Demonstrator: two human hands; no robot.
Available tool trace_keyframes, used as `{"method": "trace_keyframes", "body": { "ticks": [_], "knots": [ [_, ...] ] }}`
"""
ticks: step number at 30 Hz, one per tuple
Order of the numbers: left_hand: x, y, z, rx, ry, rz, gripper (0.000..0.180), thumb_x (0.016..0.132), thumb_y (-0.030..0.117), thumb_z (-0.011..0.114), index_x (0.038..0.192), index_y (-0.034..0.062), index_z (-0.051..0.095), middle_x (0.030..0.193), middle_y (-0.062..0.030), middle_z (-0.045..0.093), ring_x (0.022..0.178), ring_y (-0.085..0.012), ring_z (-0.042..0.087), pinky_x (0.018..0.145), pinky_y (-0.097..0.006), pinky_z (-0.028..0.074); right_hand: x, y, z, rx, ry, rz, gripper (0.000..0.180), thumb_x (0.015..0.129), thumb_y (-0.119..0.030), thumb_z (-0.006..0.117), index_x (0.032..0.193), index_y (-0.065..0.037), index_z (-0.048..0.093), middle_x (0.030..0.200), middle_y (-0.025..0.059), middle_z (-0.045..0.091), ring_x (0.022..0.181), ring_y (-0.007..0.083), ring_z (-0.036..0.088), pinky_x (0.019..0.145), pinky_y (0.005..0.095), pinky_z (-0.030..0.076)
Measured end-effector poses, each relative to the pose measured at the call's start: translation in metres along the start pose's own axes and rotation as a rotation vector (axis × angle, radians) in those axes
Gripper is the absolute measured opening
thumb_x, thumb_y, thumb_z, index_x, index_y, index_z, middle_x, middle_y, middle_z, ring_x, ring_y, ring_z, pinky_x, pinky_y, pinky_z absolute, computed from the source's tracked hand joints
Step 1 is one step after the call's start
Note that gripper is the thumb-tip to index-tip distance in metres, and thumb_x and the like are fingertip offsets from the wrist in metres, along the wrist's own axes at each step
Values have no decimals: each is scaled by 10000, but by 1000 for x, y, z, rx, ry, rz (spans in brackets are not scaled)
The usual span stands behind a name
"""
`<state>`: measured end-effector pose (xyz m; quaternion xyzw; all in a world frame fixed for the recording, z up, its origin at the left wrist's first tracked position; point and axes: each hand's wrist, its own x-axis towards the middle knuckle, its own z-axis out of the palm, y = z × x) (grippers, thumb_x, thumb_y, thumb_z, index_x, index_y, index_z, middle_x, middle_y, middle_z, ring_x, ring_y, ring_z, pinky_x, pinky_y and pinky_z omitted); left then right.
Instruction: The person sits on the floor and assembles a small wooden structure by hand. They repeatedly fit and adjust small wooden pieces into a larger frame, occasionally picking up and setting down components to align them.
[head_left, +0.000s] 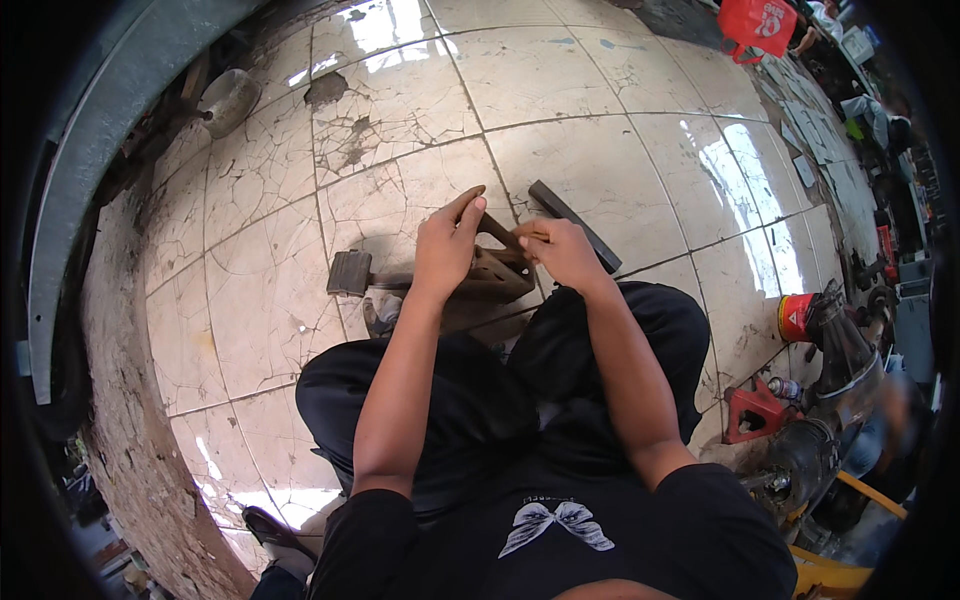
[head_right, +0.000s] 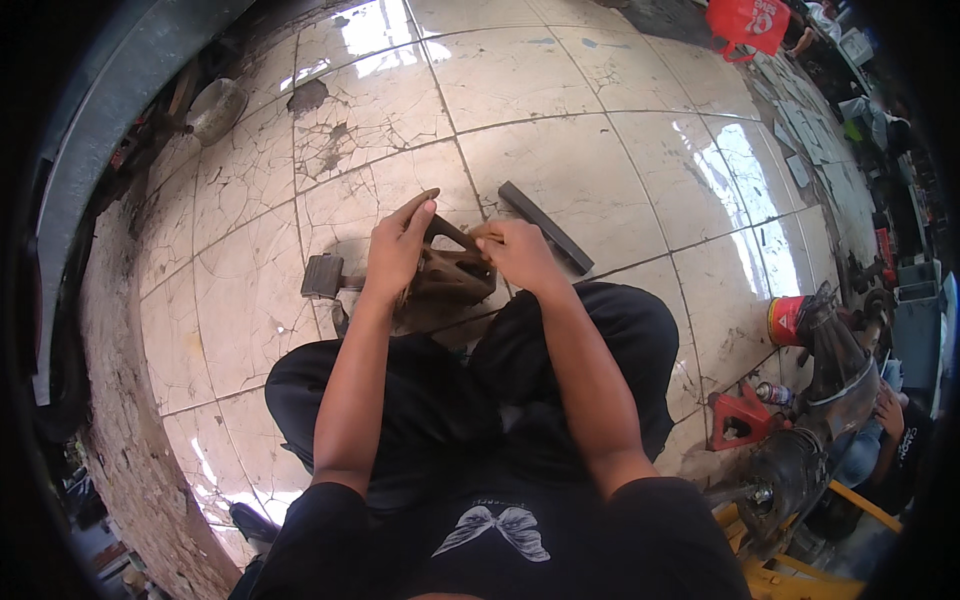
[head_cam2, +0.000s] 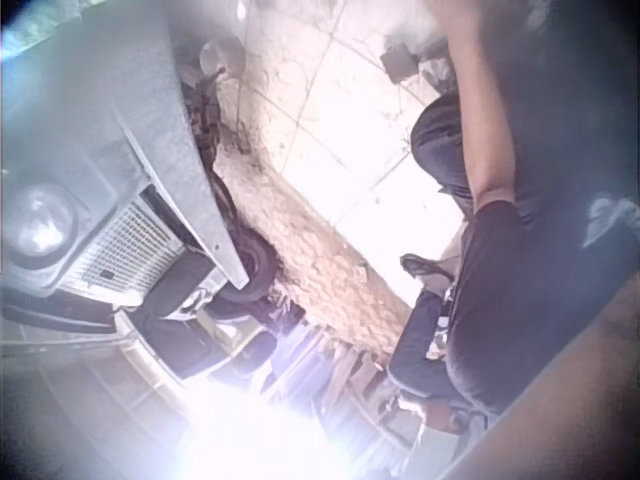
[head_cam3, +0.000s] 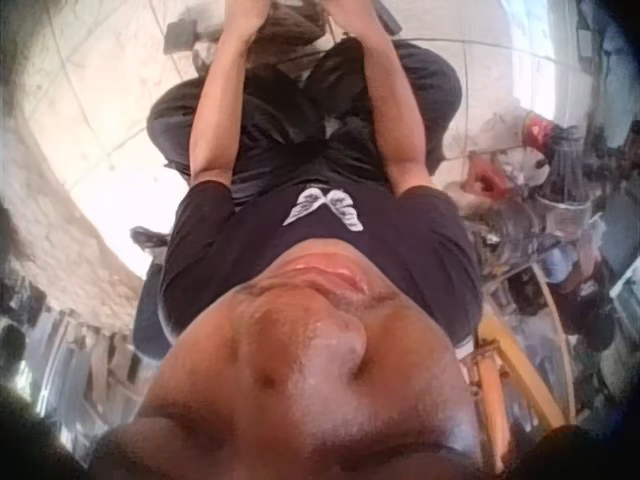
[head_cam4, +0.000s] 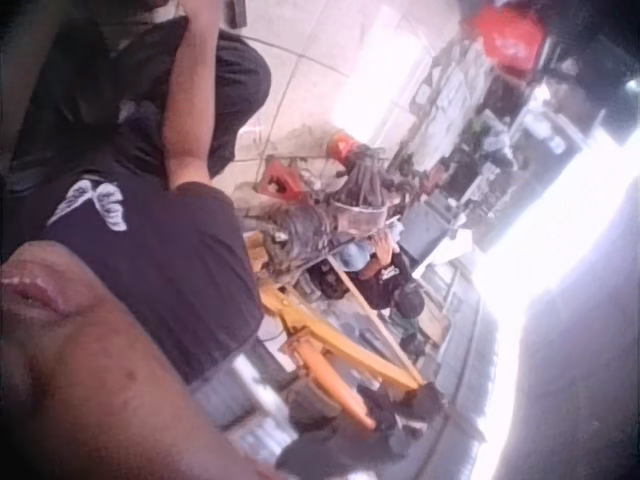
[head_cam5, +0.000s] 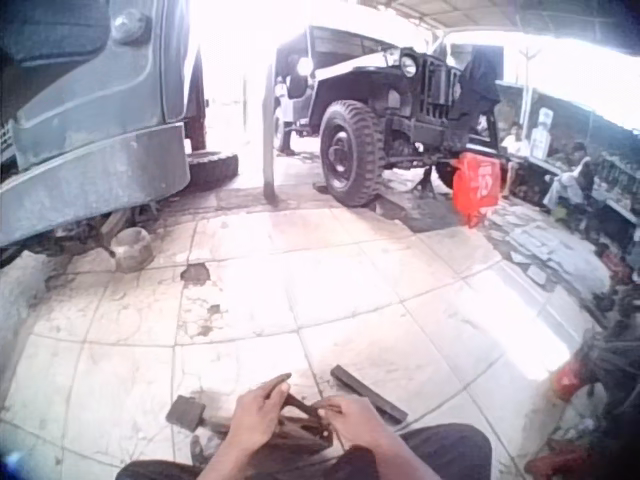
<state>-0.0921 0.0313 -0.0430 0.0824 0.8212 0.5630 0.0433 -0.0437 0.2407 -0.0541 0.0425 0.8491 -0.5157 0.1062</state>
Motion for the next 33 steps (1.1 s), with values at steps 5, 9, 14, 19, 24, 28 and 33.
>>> {"method": "trace_keyframes", "body": {
  "ticks": [5, 9, 14, 19, 24, 28, 33],
  "knots": [
    [-8, 10, -6, -236, 3, -69, 380, 1034, 301, 718, 1311, 43, 754, 1158, -179, 781, 1022, -273, 755, 920, -375, 559, -6, -24, -10, 614, 78, -178, 228, 1074, -90, 636, 1252, 29, 714, 1100, 64, 767, 950, 132, 680, 859, 298, 563],
    [-7, 6, -11, -122, 44, 301, 320, 978, 226, 789, 1233, 33, 784, 1251, -169, 760, 1104, -278, 741, 954, -387, 557, -15, -19, 3, 704, 104, -155, 181, 1042, -67, 692, 1196, 24, 720, 1069, 77, 763, 928, 130, 702, 847, 298, 577],
    [-27, 44, -11, -36, 57, 306, 261, 952, 163, 816, 1148, -7, 790, 1109, -155, 787, 1032, -227, 755, 923, -349, 574, -13, -28, 17, 771, 133, -247, 182, 1019, -71, 741, 1167, 35, 732, 1029, 74, 768, 892, 104, 730, 769, 250, 608],
    [-39, 39, -9, -167, 120, 148, 176, 959, 102, 806, 1044, -51, 786, 946, -130, 807, 882, -155, 754, 833, -305, 584, -18, -38, 26, 710, 151, -264, 190, 1002, -76, 763, 1159, 29, 736, 1029, 60, 771, 892, 86, 724, 749, 244, 603],
    [-35, 36, -17, -231, 91, 50, 208, 984, 127, 793, 1076, -60, 795, 900, -87, 805, 836, -93, 696, 784, -266, 553, -17, -32, 20, 719, 183, -273, 158, 1010, -32, 738, 1137, 61, 719, 1012, 81, 767, 879, 102, 718, 791, 253, 586],
    [-36, 37, -19, -268, 70, 19, 244, 1001, 156, 783, 1122, -55, 796, 902, -69, 800, 835, -78, 678, 778, -260, 546, -16, -39, 24, 671, 306, -235, 131, 981, -42, 774, 1082, 38, 750, 976, 55, 780, 888, 98, 745, 796, 239, 599],
    [-35, 38, -15, -271, 28, 45, 207, 998, 141, 780, 1105, -35, 804, 954, -82, 809, 862, -106, 699, 821, -276, 555, -12, -38, 27, 632, 330, -286, 156, 993, -21, 744, 1128, 57, 749, 1018, 83, 786, 933, 108, 747, 838, 251, 605]
  ]
}}
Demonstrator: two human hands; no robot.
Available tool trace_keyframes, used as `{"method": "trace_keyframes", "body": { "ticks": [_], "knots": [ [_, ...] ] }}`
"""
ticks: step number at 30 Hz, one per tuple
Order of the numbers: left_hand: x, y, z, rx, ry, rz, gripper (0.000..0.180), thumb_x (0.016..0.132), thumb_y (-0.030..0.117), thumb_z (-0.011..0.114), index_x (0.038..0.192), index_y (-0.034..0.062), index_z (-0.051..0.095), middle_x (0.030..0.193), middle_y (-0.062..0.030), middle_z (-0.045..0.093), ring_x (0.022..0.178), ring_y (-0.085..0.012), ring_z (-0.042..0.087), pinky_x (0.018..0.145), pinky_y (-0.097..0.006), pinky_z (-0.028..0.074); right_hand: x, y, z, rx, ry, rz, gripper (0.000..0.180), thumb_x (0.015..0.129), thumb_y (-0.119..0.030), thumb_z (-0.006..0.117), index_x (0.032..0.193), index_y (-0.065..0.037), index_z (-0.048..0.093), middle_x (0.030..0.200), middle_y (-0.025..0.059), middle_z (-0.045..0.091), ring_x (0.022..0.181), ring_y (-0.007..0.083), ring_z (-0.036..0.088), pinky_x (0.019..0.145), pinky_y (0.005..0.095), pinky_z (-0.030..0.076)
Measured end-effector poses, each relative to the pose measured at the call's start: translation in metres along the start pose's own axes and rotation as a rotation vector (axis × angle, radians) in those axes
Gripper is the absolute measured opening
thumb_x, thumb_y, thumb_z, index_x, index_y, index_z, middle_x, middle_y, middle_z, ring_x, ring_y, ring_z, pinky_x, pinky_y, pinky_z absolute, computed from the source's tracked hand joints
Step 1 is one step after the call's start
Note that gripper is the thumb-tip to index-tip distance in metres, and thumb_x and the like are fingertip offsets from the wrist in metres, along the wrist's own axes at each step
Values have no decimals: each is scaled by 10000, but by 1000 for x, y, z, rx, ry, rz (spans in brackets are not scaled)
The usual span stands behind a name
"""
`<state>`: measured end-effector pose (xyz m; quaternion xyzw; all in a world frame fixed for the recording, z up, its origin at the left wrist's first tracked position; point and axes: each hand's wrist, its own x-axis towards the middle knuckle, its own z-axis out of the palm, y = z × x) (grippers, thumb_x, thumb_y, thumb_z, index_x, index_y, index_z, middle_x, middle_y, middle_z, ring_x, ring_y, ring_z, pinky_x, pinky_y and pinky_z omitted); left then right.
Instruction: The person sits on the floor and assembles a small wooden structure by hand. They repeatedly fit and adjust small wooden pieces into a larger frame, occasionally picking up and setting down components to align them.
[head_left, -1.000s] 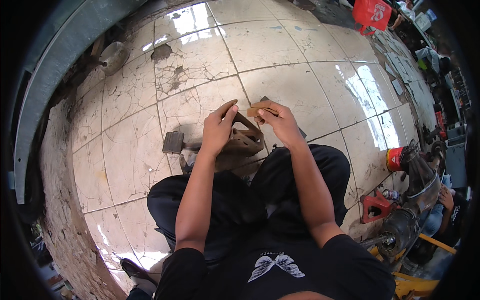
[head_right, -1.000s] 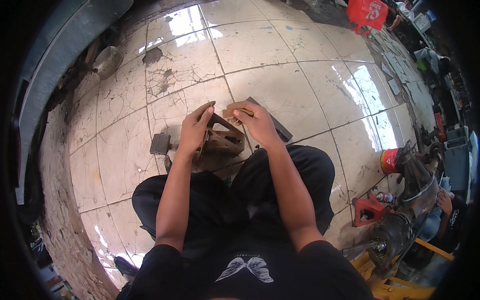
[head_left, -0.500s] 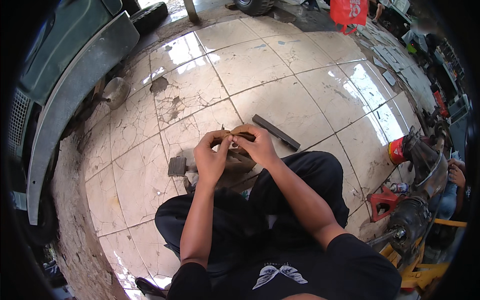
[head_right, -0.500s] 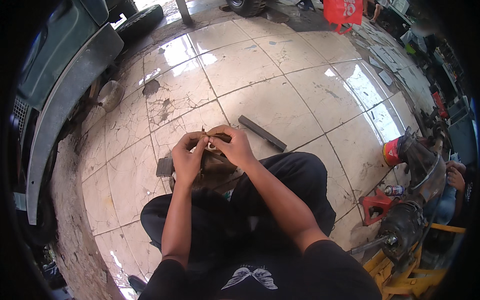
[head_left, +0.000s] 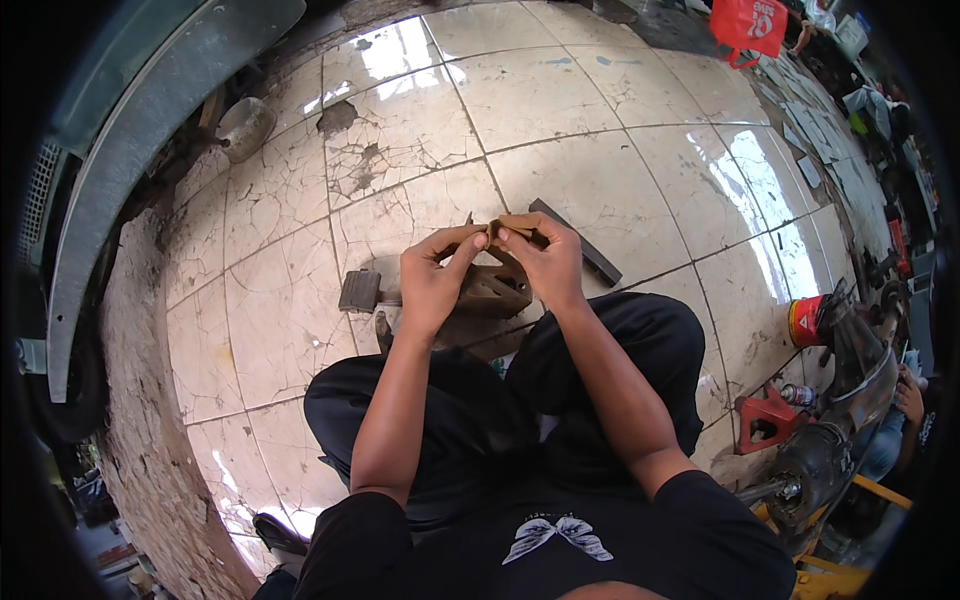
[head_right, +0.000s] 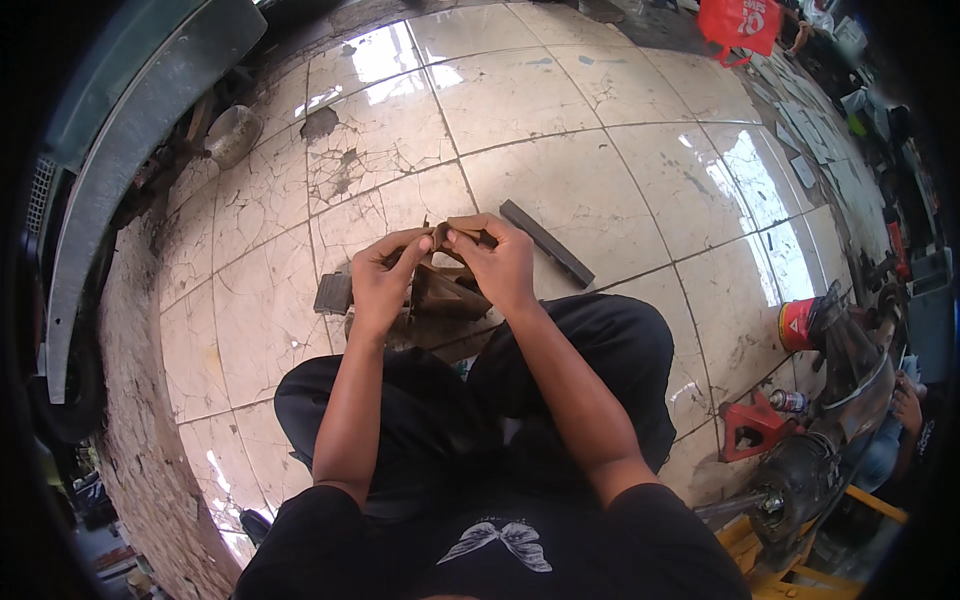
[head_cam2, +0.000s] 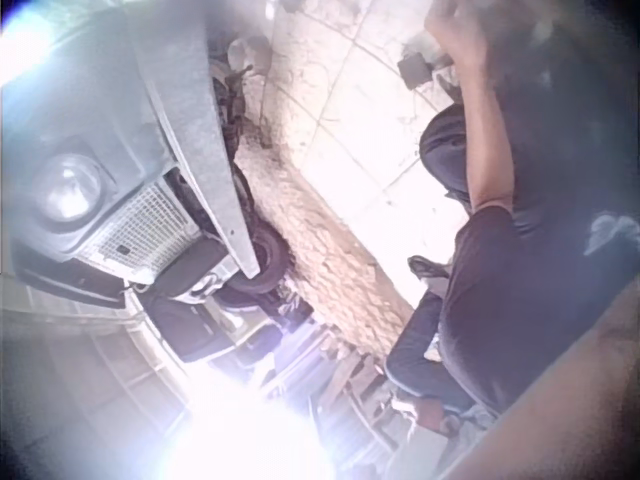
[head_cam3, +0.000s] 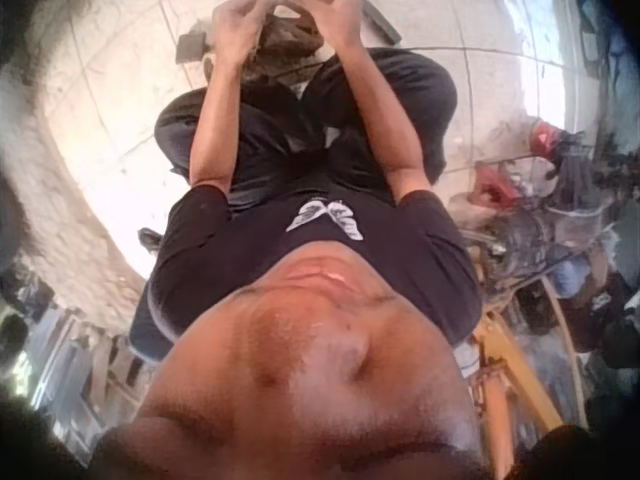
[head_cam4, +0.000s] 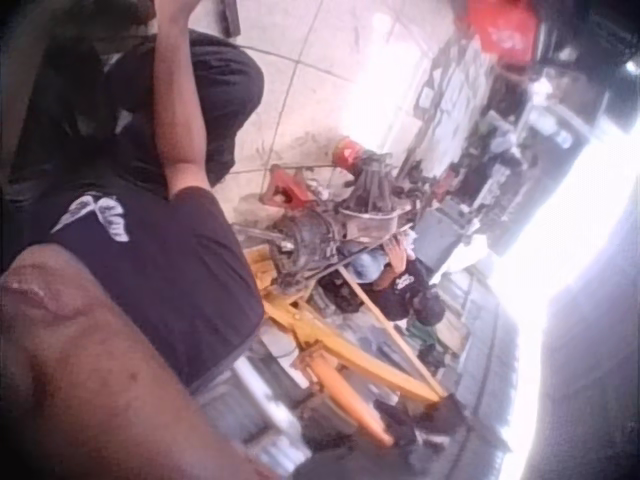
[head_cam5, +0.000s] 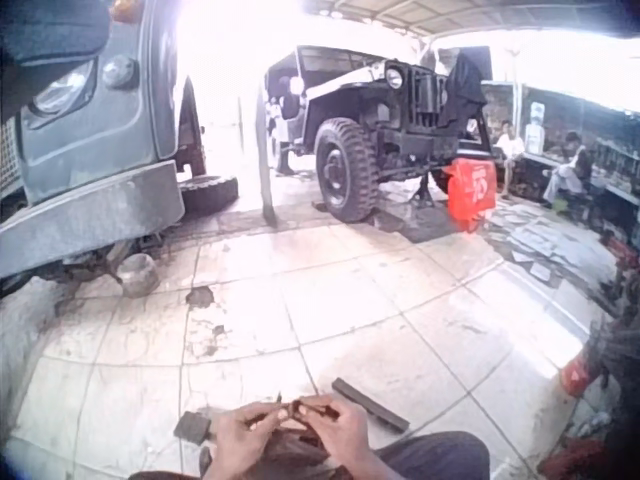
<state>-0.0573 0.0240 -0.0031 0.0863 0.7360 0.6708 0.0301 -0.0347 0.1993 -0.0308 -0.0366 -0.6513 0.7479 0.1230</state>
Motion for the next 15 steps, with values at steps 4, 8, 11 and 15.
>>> {"method": "trace_keyframes", "body": {
  "ticks": [4, 8, 11, 15],
  "knots": [
    [0, 1, 6, 80, 18, 117, 143, 971, 82, 785, 1071, -18, 807, 993, -100, 796, 910, -154, 733, 851, -292, 563, -2, 3, -1, 34, -39, -12, 217, 1010, -15, 714, 1206, 77, 733, 1087, 93, 776, 996, 114, 733, 875, 259, 600],
    [4, -6, 9, 59, 53, 231, 120, 914, 14, 805, 1031, -12, 802, 980, -101, 769, 898, -183, 739, 830, -300, 566, -1, -2, -4, 130, -146, 5, 309, 1021, -40, 716, 1293, 104, 692, 1172, 98, 756, 1059, 126, 720, 905, 264, 595],
    [3, -11, 9, 84, 72, 248, 123, 883, -19, 812, 1003, -10, 794, 977, -103, 762, 875, -191, 737, 816, -306, 568, 2, -3, -7, 202, -260, 39, 367, 1027, -76, 729, 1332, 119, 666, 1196, 103, 751, 1081, 125, 710, 915, 272, 595],
    [2, -13, 7, 126, 80, 268, 117, 880, -26, 809, 993, -11, 781, 979, -104, 762, 864, -189, 738, 810, -311, 571, -2, -8, -6, -93, -261, 8, 395, 1039, -123, 729, 1394, 40, 667, 1201, 105, 759, 1072, 129, 713, 904, 288, 607]
  ]
}}
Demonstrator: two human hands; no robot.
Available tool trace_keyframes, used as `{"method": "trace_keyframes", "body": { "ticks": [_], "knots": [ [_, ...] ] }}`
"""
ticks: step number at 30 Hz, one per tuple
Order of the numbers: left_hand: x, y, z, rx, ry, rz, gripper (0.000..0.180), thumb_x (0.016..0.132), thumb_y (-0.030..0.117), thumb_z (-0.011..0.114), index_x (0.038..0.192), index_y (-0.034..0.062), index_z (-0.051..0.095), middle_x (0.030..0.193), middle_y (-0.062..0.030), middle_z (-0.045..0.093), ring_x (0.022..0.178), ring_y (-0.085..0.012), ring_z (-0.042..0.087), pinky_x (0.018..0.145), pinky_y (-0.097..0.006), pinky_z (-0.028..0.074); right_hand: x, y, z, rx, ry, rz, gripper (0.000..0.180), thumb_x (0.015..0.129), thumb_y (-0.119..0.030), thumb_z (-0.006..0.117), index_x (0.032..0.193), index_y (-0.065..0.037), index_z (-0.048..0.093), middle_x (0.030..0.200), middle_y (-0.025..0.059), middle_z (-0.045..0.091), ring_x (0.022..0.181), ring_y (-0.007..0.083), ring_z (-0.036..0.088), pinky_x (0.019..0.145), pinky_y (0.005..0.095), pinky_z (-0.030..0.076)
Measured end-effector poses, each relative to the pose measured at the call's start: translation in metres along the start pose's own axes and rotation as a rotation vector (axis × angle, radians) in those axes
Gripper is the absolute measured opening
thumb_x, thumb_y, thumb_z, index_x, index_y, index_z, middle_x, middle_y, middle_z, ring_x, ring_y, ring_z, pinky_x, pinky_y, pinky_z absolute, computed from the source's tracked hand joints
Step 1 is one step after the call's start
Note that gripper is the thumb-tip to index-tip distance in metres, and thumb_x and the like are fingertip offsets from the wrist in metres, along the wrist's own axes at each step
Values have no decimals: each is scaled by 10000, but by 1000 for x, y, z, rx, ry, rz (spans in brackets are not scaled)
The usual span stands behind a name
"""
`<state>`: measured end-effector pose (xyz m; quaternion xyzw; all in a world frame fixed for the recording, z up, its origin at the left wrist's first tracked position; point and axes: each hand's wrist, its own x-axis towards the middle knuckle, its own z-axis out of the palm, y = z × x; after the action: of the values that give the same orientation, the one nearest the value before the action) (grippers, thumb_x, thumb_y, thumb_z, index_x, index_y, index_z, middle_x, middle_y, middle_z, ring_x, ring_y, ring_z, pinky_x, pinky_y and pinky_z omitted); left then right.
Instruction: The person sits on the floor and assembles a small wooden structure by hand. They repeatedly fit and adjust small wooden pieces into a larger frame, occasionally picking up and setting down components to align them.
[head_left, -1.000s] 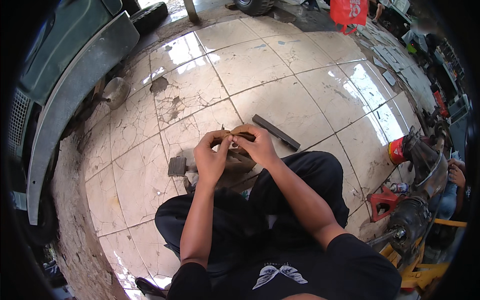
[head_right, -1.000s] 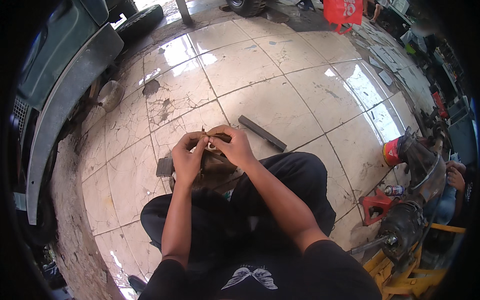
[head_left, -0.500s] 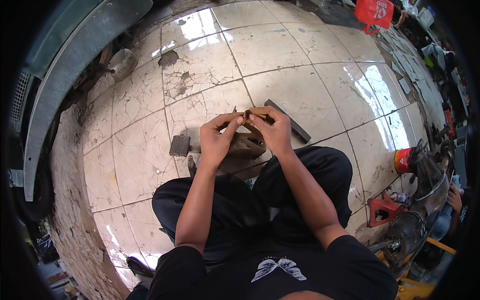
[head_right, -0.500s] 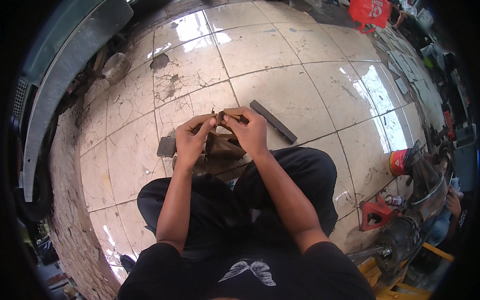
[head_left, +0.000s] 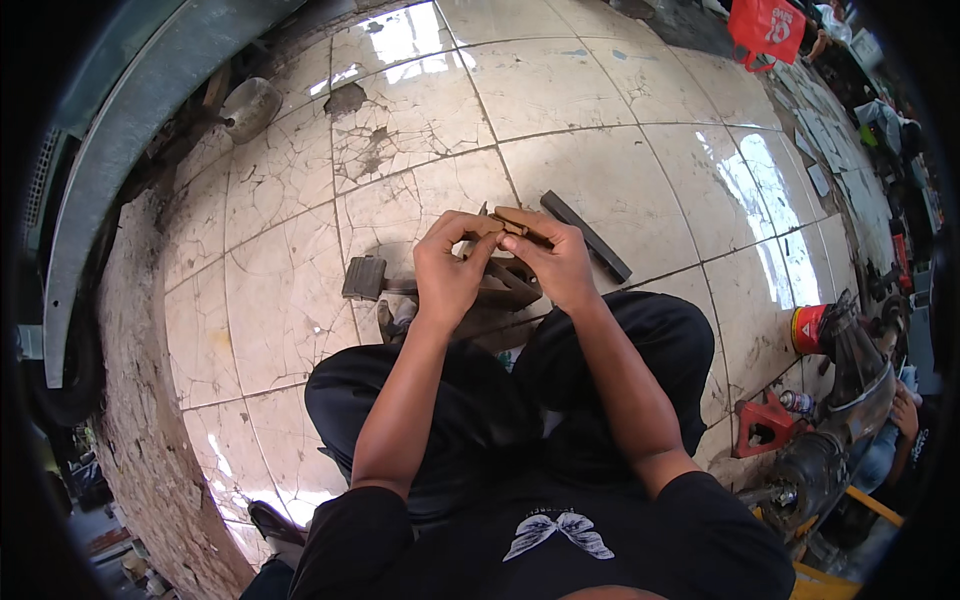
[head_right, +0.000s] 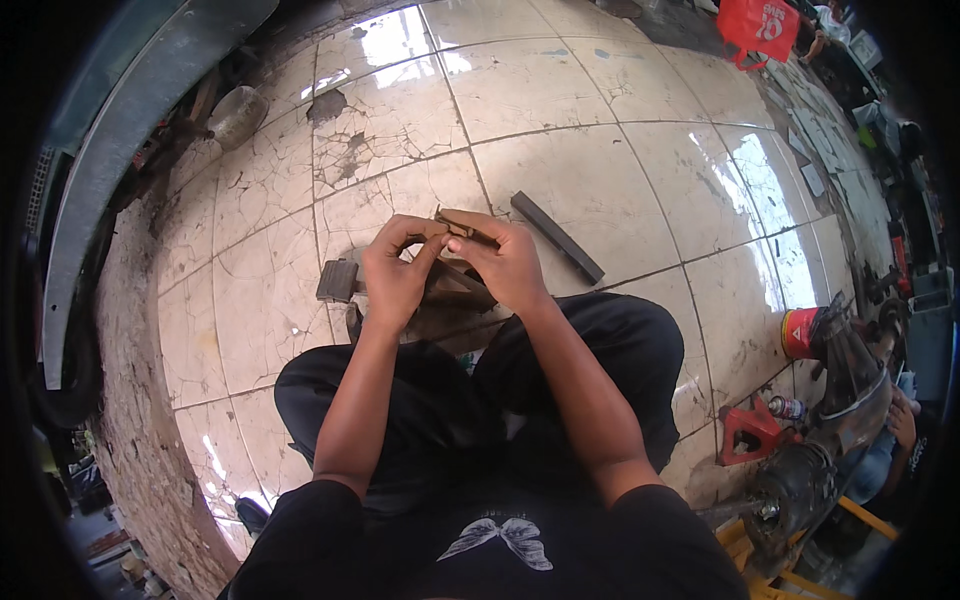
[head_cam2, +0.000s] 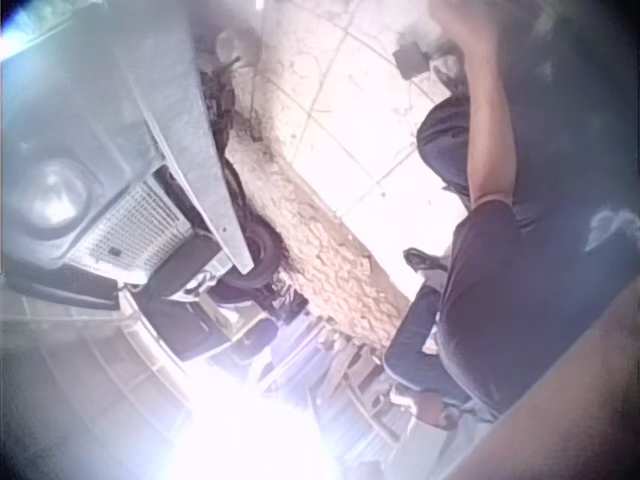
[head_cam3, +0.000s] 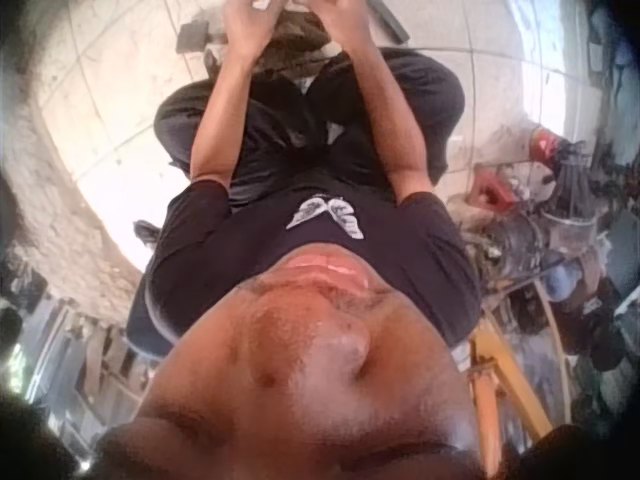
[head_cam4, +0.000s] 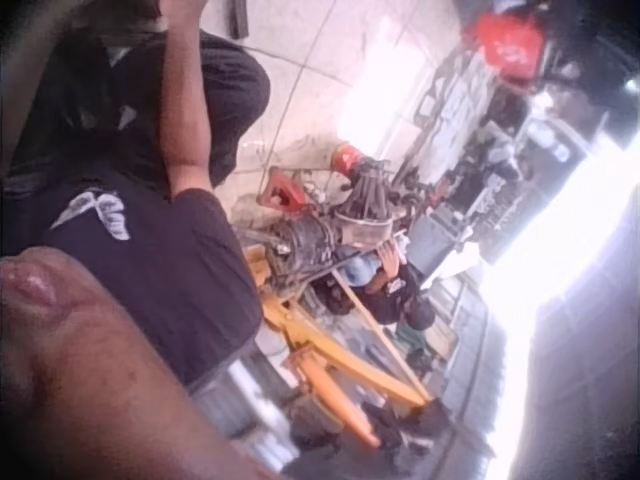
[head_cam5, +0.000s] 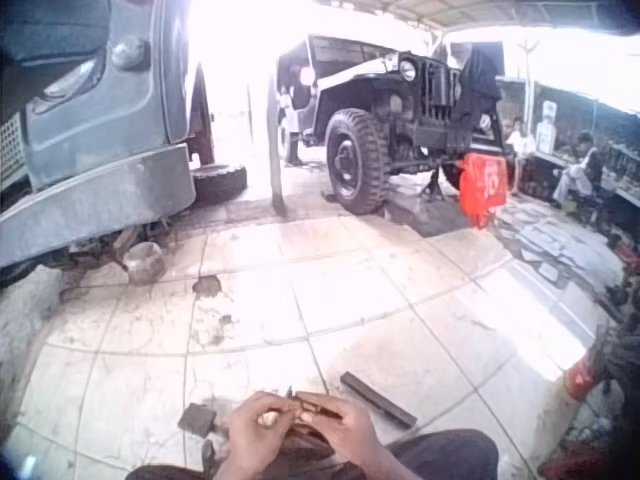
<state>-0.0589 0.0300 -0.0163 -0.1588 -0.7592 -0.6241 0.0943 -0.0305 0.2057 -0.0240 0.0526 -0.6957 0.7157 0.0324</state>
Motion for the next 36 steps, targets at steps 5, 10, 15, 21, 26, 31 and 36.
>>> {"method": "trace_keyframes", "body": {
  "ticks": [5, 10, 15, 21, 26, 31, 36],
  "knots": [
    [1, 0, 2, -129, -1, -70, 128, 927, 10, 800, 1047, -18, 765, 1003, -87, 767, 908, -157, 729, 861, -312, 576, -2, 1, -2, 261, 26, 87, 412, 1077, -153, 673, 1455, 1, 623, 1231, 92, 752, 1102, 127, 695, 944, 280, 580],
    [1, -6, -2, -48, -14, -57, 181, 946, 39, 799, 1114, -22, 773, 988, -92, 786, 908, -166, 749, 872, -307, 586, 1, 3, -3, 249, -13, 71, 415, 1097, -132, 630, 1488, -3, 583, 1247, 91, 746, 1123, 120, 674, 969, 281, 557],
    [0, -4, -1, -136, -34, -173, 193, 964, 61, 795, 1131, -33, 775, 1000, -100, 800, 947, -142, 744, 908, -294, 578, 2, 1, 1, 265, -5, 69, 400, 1091, -135, 644, 1466, -1, 606, 1257, 81, 742, 1140, 115, 670, 936, 270, 558],
    [-1, -7, -3, -131, -28, -195, 216, 969, 69, 793, 1150, -46, 771, 1009, -100, 804, 952, -130, 733, 907, -294, 572, 4, -2, -7, 197, 55, 88, 337, 1051, -128, 713, 1349, 26, 684, 1144, 88, 771, 1025, 114, 721, 909, 264, 575],
    [0, -4, -2, -129, -36, -183, 221, 961, 81, 807, 1141, -43, 778, 1011, -95, 808, 947, -126, 724, 897, -296, 567, 8, 6, -15, 182, 75, 97, 290, 1017, -90, 750, 1272, 45, 715, 1092, 87, 772, 981, 123, 723, 870, 271, 579],
    [0, -2, 1, -123, -49, -223, 206, 928, 88, 847, 1084, -34, 789, 977, -81, 805, 919, -118, 711, 878, -293, 560, 5, -3, -10, 122, 79, 75, 240, 1004, -78, 765, 1206, 47, 742, 1062, 79, 773, 972, 122, 720, 864, 275, 582],
    [2, -6, -1, -126, -62, -217, 174, 916, 85, 861, 1016, -34, 785, 937, -73, 796, 883, -107, 692, 846, -287, 551, 8, -9, -17, -71, 47, 80, 221, 997, -81, 769, 1171, 55, 756, 1047, 80, 780, 969, 120, 723, 860, 266, 583]
  ]
}}
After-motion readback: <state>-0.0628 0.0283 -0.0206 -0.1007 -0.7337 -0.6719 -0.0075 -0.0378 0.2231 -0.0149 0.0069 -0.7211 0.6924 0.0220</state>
